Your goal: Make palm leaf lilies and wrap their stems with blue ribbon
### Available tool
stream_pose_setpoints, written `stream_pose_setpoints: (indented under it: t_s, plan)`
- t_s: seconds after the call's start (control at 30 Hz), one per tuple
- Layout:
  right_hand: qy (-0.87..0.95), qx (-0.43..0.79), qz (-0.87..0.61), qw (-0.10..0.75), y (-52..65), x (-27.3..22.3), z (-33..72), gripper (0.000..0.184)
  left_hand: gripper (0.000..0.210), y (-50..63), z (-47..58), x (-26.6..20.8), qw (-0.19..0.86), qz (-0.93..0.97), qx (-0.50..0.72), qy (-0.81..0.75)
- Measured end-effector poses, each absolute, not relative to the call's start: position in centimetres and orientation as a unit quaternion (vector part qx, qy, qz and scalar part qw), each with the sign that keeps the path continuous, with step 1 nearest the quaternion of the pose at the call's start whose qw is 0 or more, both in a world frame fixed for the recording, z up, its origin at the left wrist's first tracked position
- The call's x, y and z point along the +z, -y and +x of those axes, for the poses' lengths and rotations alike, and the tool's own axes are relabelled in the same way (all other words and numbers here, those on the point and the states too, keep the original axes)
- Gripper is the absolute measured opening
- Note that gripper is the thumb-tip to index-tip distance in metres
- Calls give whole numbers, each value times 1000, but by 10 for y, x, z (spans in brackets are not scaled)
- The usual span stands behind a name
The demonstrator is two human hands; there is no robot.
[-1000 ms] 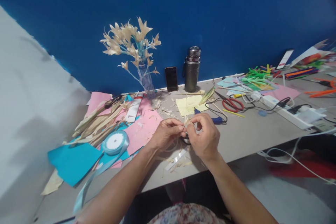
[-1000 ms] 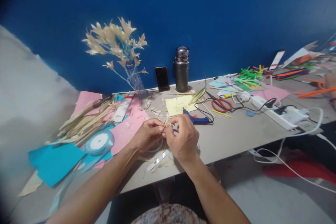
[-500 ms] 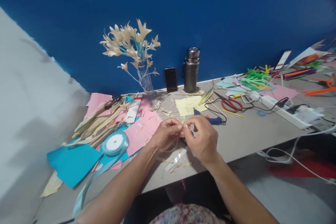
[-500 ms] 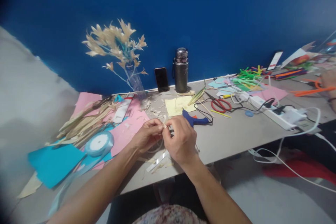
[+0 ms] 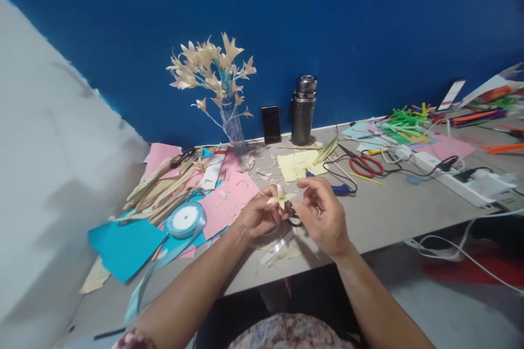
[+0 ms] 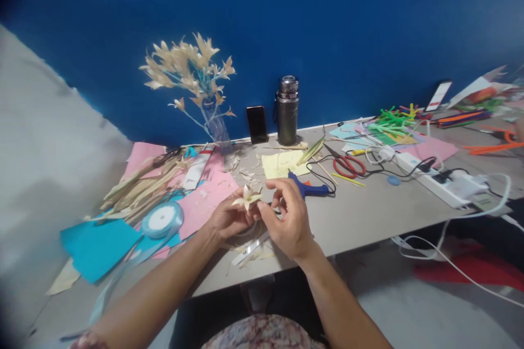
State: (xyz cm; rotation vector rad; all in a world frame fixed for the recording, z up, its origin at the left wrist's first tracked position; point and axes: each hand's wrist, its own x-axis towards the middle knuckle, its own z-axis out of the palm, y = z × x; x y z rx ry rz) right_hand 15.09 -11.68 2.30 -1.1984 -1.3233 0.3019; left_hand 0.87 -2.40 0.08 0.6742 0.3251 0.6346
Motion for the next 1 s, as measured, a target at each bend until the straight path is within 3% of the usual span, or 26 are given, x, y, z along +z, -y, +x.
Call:
stream_pose_setpoints:
  t_s: [0.1, 0.37, 1.0]
  plan:
    - [540, 166, -532, 630, 117, 23, 152, 28, 21, 25, 8, 2, 883, 331, 302, -139]
    - [598, 225, -528, 560, 119, 20, 147, 6, 23, 25, 9, 7, 879, 338, 300, -154]
    - [567, 147, -543, 602, 112, 9, 137, 15, 21, 22, 13, 3, 875, 333, 294, -194]
